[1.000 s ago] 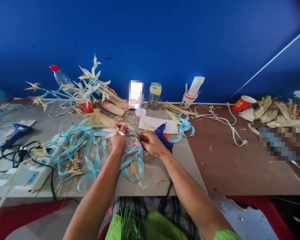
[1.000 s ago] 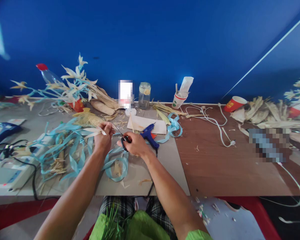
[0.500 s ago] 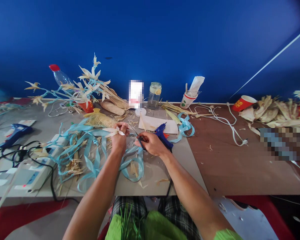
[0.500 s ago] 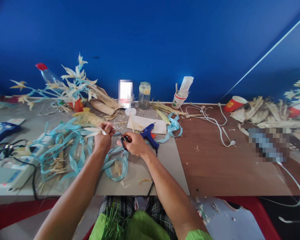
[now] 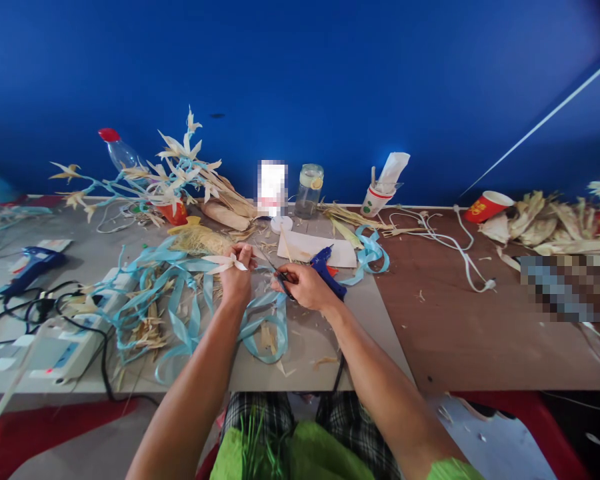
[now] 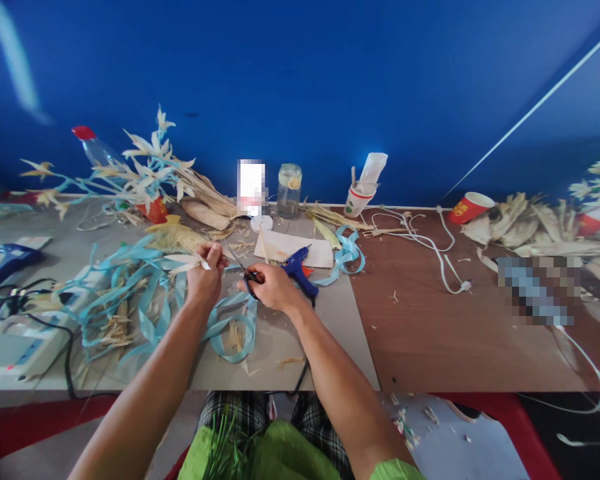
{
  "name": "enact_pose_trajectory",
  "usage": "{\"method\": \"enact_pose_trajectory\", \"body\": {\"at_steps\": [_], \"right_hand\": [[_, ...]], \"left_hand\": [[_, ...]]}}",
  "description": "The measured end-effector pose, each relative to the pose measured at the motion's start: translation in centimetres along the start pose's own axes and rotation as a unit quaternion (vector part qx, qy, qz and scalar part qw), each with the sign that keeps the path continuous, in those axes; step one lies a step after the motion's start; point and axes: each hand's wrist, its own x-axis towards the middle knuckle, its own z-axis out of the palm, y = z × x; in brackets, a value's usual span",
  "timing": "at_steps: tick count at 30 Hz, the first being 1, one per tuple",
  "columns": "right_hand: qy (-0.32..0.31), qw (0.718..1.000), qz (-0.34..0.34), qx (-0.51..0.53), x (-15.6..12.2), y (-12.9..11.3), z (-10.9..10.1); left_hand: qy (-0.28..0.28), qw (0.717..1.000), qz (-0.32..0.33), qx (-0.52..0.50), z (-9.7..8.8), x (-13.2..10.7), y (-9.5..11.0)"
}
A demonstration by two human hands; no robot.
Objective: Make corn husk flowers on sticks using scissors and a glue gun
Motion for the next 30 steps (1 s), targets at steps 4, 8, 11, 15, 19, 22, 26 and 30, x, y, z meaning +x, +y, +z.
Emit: {"method": "enact_pose_trajectory", "body": {"at_steps": [4, 8, 11, 15, 19, 22, 26, 30], "right_hand": [[-0.020, 1.000, 0.012, 0.009, 0.0, -0.2, -0.2], [0.012, 0.998, 0.032, 0.061, 0.2, -0.3, -0.2], [0.083, 0.982, 0.059, 0.162, 0.6, -0.5, 0.0], [0.150, 0.952, 0.070, 0.258, 1.1, -0.8, 0.3], [0.173, 0.944, 0.056, 0.275, 1.2, -0.8, 0.5], [0.174, 0.941, 0.064, 0.283, 1.1, -0.8, 0.6], [0.187, 0.940, 0.062, 0.278, 1.2, -0.7, 0.7], [0.231, 0.933, 0.026, 0.274, 1.4, -0.3, 0.7]], "left_hand": [[-0.002, 0.999, 0.041, -0.013, 0.1, -0.1, 0.1], [0.008, 0.999, 0.041, -0.004, 0.1, 0.1, 0.0], [0.019, 1.000, 0.016, -0.006, 0.1, 0.1, -0.2], [-0.005, 0.998, -0.046, -0.052, 0.6, -0.3, 0.0], [-0.033, 0.992, -0.082, -0.088, 0.9, -0.9, 0.3], [-0.036, 0.989, -0.096, -0.110, 0.9, -0.9, 0.3], [-0.053, 0.981, -0.123, -0.139, 0.9, -0.8, 0.2], [-0.097, 0.970, -0.157, -0.156, 1.1, -1.1, 0.1]]}}
